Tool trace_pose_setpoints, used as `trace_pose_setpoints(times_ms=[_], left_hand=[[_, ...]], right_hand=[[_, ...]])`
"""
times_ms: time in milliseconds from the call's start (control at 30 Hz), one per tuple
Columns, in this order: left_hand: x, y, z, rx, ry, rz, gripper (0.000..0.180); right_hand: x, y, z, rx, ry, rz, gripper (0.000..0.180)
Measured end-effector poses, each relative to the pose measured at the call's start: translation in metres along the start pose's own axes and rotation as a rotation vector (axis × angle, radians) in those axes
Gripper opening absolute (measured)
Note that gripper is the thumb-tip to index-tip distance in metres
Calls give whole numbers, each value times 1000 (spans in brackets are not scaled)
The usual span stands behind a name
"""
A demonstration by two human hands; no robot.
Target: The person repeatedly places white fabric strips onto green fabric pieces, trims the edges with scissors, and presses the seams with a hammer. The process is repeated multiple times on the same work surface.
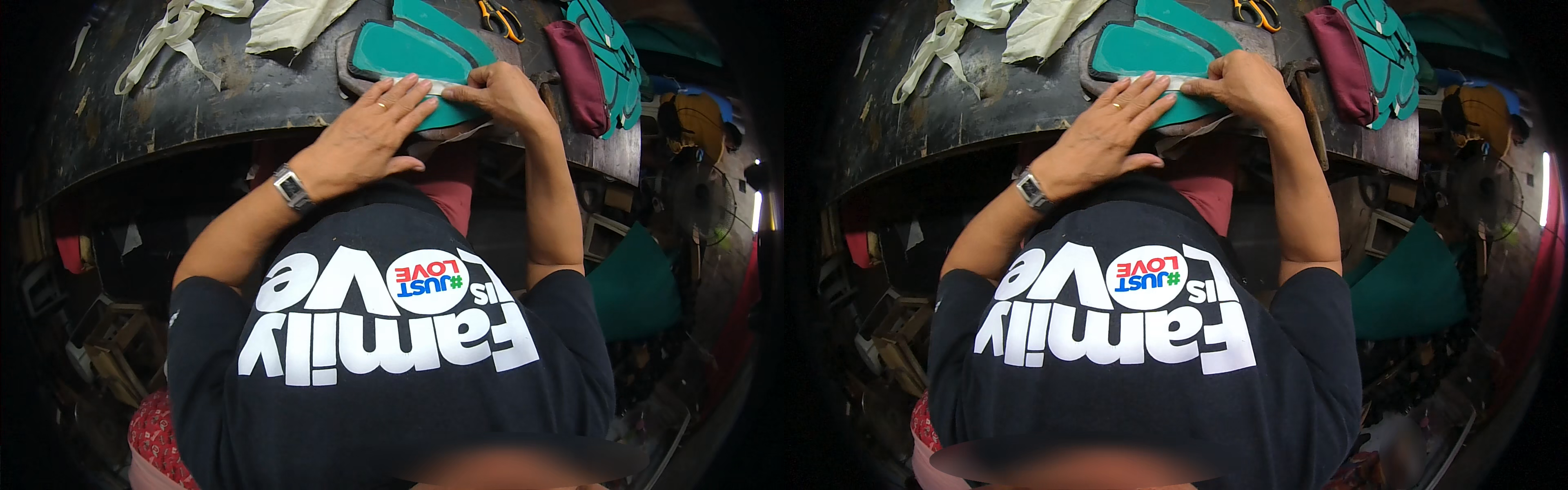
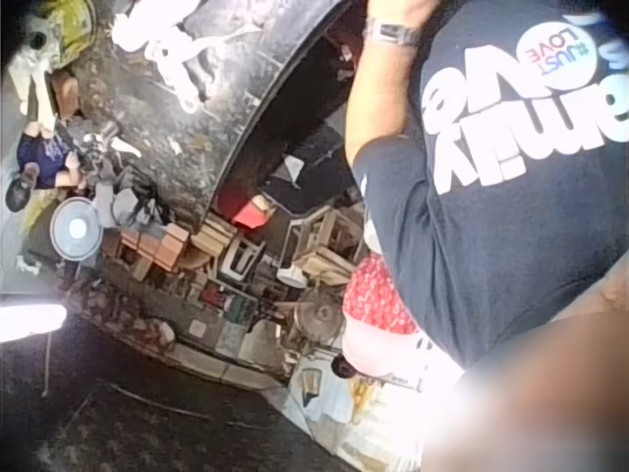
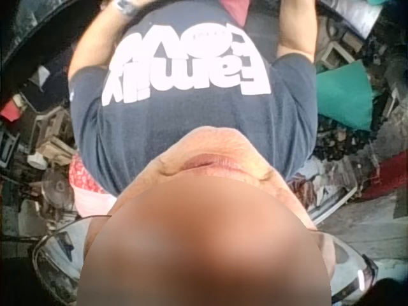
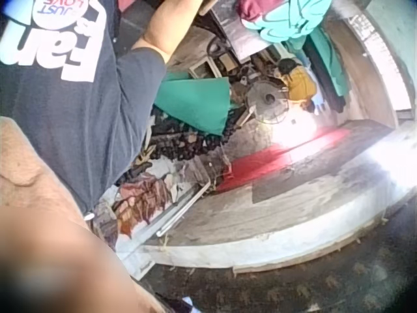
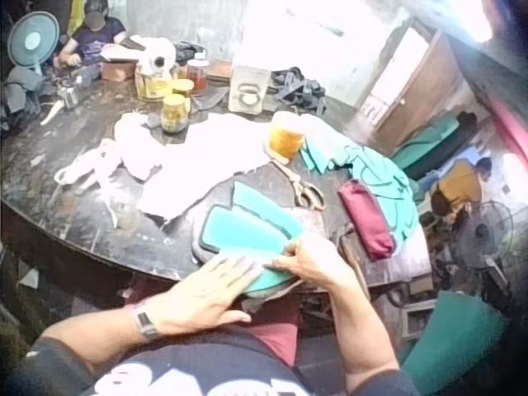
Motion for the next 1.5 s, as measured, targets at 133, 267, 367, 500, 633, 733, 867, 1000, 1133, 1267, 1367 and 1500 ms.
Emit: trace_pose_setpoints(times_ms=[133, 267, 367, 500, 633, 733, 867, 1000, 1133, 1267, 1367, 1500], left_hand=[[-9, -22, 25, -80, 99, 100, 69], [-7, -30, 23, -44, 85, 2, 67], [-6, -21, 11, 101, 36, -35, 71], [-10, -14, 6, 163, -13, -54, 78], [-12, -13, 6, 177, -12, -58, 80], [-9, -13, 4, 178, -12, -39, 81], [-2, -11, -6, 227, -35, 11, 83], [2, -5, -13, 301, -92, 107, 85], [7, -4, -19, 255, -33, 50, 86], [10, 8, -20, 196, -9, 86, 90], [9, 0, -22, 233, 27, -30, 75], [10, 3, -22, 228, 20, -24, 74]], right_hand=[[-16, 5, 2, 349, 6, 173, 44], [-21, 7, -3, 616, 79, 147, 39], [-23, 9, -7, 607, 91, 195, 35], [-29, 8, -11, 573, 64, 161, 34], [-30, 9, -12, 569, 13, 89, 33], [-28, 11, -13, 441, -33, 22, 32], [-27, 11, -13, 381, -31, -45, 36], [-32, 4, -11, 305, -60, -92, 33], [-39, -1, -12, 361, -91, -82, 24], [-38, 3, -19, 399, -47, -49, 21], [-37, 5, -21, 409, -36, -62, 20], [-36, 7, -24, 404, -26, -58, 21]])
Point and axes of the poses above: each hand's wrist, its own x-axis towards the middle knuckle, its own y-axis out of the palm, z = x × y, the point moved 7 cm from there along x, towards the middle knuckle, and after that the axes turned 10 degrees about -z, right-handed, at the moved point
